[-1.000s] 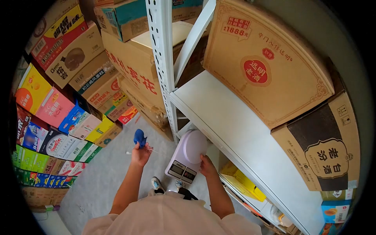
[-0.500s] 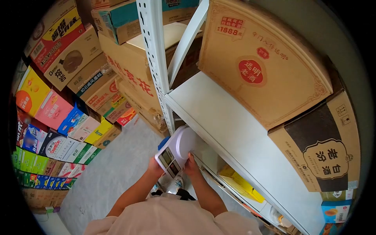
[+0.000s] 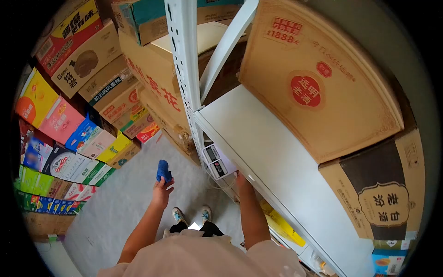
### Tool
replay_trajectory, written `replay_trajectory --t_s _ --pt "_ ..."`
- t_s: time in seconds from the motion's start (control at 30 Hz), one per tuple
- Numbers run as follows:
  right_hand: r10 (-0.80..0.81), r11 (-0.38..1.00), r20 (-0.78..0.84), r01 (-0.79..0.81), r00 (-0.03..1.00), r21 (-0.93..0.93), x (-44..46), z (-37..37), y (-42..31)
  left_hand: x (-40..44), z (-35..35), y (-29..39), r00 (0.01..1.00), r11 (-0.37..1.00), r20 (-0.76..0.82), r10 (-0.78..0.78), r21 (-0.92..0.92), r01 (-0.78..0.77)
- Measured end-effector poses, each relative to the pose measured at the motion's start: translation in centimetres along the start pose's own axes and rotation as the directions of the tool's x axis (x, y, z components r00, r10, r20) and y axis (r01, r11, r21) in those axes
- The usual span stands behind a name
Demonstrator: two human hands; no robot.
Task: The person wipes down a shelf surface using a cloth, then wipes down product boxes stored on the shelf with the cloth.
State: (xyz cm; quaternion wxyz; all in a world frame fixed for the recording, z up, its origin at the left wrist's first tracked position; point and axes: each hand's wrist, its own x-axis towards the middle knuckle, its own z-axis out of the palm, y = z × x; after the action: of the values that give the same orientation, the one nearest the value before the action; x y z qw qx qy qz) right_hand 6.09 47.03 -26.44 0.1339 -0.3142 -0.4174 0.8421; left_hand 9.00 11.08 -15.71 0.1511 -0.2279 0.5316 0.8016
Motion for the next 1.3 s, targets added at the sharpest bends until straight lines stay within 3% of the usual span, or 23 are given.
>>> replay_trajectory --t_s 0.03,0.13,0.23,0.53,0.9,1.03,1.1,1.13,1.17,1.2,1.23,1.3 --pt "-0.102 0.984 -0.081 0.089 0.992 -0.152 1.8 -0.6 -0.6 -0.3 -0.4 0.1 1.0 1.0 -0.01 0.002 -0.008 -0.002" --pt "-0.212 0.886 -0.202 0.101 0.956 -0.452 5.7 -2.4 -2.4 -1.7 -1.5 0.1 1.0 0.998 0.008 0.012 0.062 -0.012" --pt "-0.218 0.814 -0.261 0.027 0.94 -0.581 8.1 -4.2 -2.7 -3.0 -2.9 0.0 1.0 0.997 -0.004 0.001 0.073 0.0" --pt "-0.224 0.693 -0.327 -0.086 0.918 -0.716 10.2 -6.9 -1.8 -5.6 -4.3 1.0 0.999 0.992 -0.029 0.022 0.127 -0.018" --pt "-0.258 0.602 -0.32 -0.107 0.912 -0.791 9.7 -7.7 -0.8 -5.5 -4.0 0.1 0.999 0.983 0.032 -0.032 0.181 0.025" --pt "-0.301 0.645 -0.182 0.059 0.936 -0.761 7.2 -6.8 1.2 -5.1 -3.1 0.2 0.997 0.971 0.07 -0.043 0.237 0.025" --pt "-0.225 0.79 0.073 0.226 0.971 -0.57 3.9 -4.9 4.8 -4.8 -2.1 0.1 0.993 0.962 0.1 -0.058 0.272 0.029" --pt "-0.173 0.855 0.234 0.264 0.957 -0.446 0.6 -3.2 6.4 -4.4 -1.6 -0.1 0.99 0.947 0.123 -0.071 0.319 0.028" --pt "-0.224 0.877 0.372 0.352 0.901 -0.326 -4.1 -0.2 6.9 -4.1 -1.1 -0.6 0.986 0.93 0.145 -0.086 0.367 0.027" --pt "-0.059 0.865 0.411 0.252 0.91 -0.434 -7.5 1.5 8.2 -3.4 -0.9 -1.3 0.978 0.912 0.18 -0.108 0.409 0.026" --pt "0.009 0.906 0.507 0.207 0.862 -0.368 -11.0 3.1 8.7 -2.7 -0.5 -1.8 0.969 0.864 0.208 -0.131 0.503 0.009" --pt "0.185 0.9 0.439 0.028 0.879 -0.435 -17.1 7.2 7.1 -2.6 1.1 -2.2 0.962 0.748 0.245 -0.118 0.659 -0.076"
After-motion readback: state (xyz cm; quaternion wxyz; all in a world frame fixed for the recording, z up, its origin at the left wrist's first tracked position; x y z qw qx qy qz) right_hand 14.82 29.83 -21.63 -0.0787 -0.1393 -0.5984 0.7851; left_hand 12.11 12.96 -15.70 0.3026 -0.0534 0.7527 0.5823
